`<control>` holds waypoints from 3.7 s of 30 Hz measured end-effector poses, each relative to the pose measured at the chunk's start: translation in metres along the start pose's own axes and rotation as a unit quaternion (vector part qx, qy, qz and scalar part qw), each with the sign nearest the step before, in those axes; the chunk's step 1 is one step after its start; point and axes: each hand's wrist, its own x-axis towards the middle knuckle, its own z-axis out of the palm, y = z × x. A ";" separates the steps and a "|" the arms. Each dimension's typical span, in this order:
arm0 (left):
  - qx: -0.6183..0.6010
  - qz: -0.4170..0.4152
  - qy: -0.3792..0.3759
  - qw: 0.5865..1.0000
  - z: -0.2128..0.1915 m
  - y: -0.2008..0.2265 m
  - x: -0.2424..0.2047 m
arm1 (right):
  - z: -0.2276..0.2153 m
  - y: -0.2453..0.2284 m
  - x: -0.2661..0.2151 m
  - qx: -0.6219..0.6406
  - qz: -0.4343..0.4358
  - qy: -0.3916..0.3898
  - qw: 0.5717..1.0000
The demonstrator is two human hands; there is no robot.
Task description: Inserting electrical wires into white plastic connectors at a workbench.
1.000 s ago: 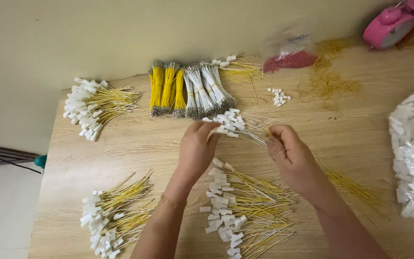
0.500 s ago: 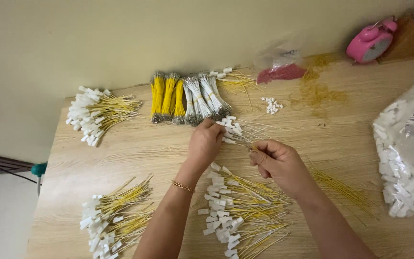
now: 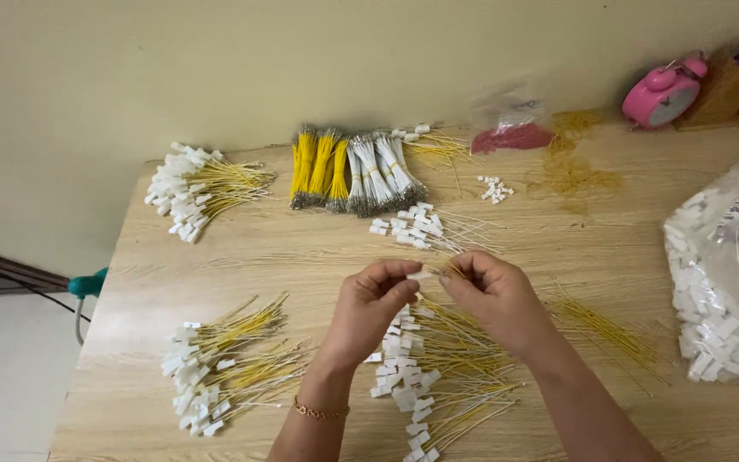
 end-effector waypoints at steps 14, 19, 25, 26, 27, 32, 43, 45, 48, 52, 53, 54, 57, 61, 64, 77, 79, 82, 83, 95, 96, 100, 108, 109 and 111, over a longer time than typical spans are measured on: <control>-0.029 0.028 -0.008 0.999 0.016 0.011 -0.025 | 0.013 -0.037 -0.024 -0.114 0.008 0.009 0.993; -0.026 0.043 0.000 0.999 0.016 0.009 -0.026 | 0.012 -0.035 -0.027 -0.094 -0.006 0.005 0.996; -0.038 0.026 -0.004 0.999 0.017 0.005 -0.026 | 0.011 -0.028 -0.024 -0.056 0.040 -0.012 0.998; -0.040 0.021 -0.005 0.999 0.018 0.007 -0.026 | 0.009 -0.024 -0.023 -0.035 0.036 -0.012 0.999; -0.042 0.015 -0.005 0.999 0.019 0.009 -0.027 | 0.009 -0.019 -0.021 -0.013 0.031 -0.012 0.999; -0.043 0.010 0.000 0.999 0.020 0.011 -0.027 | 0.008 -0.026 -0.021 0.049 0.045 0.001 0.998; -0.132 -0.016 0.006 0.991 0.009 -0.003 -0.019 | 0.000 -0.028 -0.023 -0.041 0.038 0.017 0.998; -0.174 -0.024 0.004 0.984 0.006 -0.003 -0.019 | 0.000 -0.036 -0.024 -0.089 0.034 0.030 0.995; -0.191 -0.033 -0.002 0.981 0.006 -0.005 -0.018 | -0.001 -0.034 -0.024 -0.118 -0.004 0.032 0.992; -0.185 -0.029 -0.015 0.982 0.006 -0.003 -0.020 | 0.002 -0.044 -0.026 -0.137 -0.039 0.036 0.989; -0.177 -0.025 -0.022 0.984 0.006 -0.003 -0.020 | 0.004 -0.048 -0.027 -0.157 -0.049 0.034 0.986; -0.169 -0.022 -0.029 0.985 0.007 -0.003 -0.020 | 0.005 -0.051 -0.028 -0.177 -0.060 0.032 0.982; -0.157 -0.013 -0.037 0.987 0.004 -0.011 -0.019 | 0.003 -0.044 -0.026 -0.200 -0.099 0.013 0.975; -0.169 -0.016 -0.039 0.985 0.004 -0.004 -0.020 | 0.001 -0.036 -0.022 -0.210 -0.113 0.004 0.971; -0.190 -0.036 -0.036 0.980 0.004 -0.004 -0.020 | 0.004 -0.040 -0.024 -0.181 -0.037 0.000 0.983; -0.182 -0.042 -0.017 0.982 0.002 -0.022 -0.011 | 0.015 -0.020 -0.015 -0.161 -0.049 0.005 0.986; -0.184 -0.051 -0.013 0.982 0.001 -0.023 -0.008 | 0.015 -0.020 -0.013 -0.154 -0.047 0.006 0.987; -0.187 -0.061 -0.012 0.980 0.001 -0.023 -0.003 | 0.014 -0.023 -0.009 -0.151 -0.032 0.008 0.988; -0.188 -0.056 -0.015 0.981 0.001 -0.025 -0.001 | 0.013 -0.023 -0.008 -0.156 -0.040 0.012 0.987; -0.072 -0.067 -0.009 0.995 -0.007 -0.032 0.007 | 0.013 0.001 0.008 -0.171 0.026 -0.037 0.984; -0.031 -0.068 -0.016 0.997 -0.009 -0.031 0.007 | 0.013 0.008 0.010 -0.171 0.047 -0.049 0.983; 0.046 -0.076 -0.030 0.996 -0.011 -0.012 0.007 | 0.009 0.000 0.010 -0.145 0.075 -0.059 0.985; 0.467 0.080 -0.020 0.880 -0.015 -0.006 0.041 | -0.028 0.002 0.021 -0.085 0.095 0.025 0.992; 0.467 0.081 -0.019 0.880 -0.012 -0.013 0.050 | -0.027 0.010 0.023 -0.086 0.093 0.024 0.992; 0.502 0.190 0.020 0.844 -0.004 -0.025 0.068 | -0.025 0.026 0.027 -0.073 0.042 0.010 0.996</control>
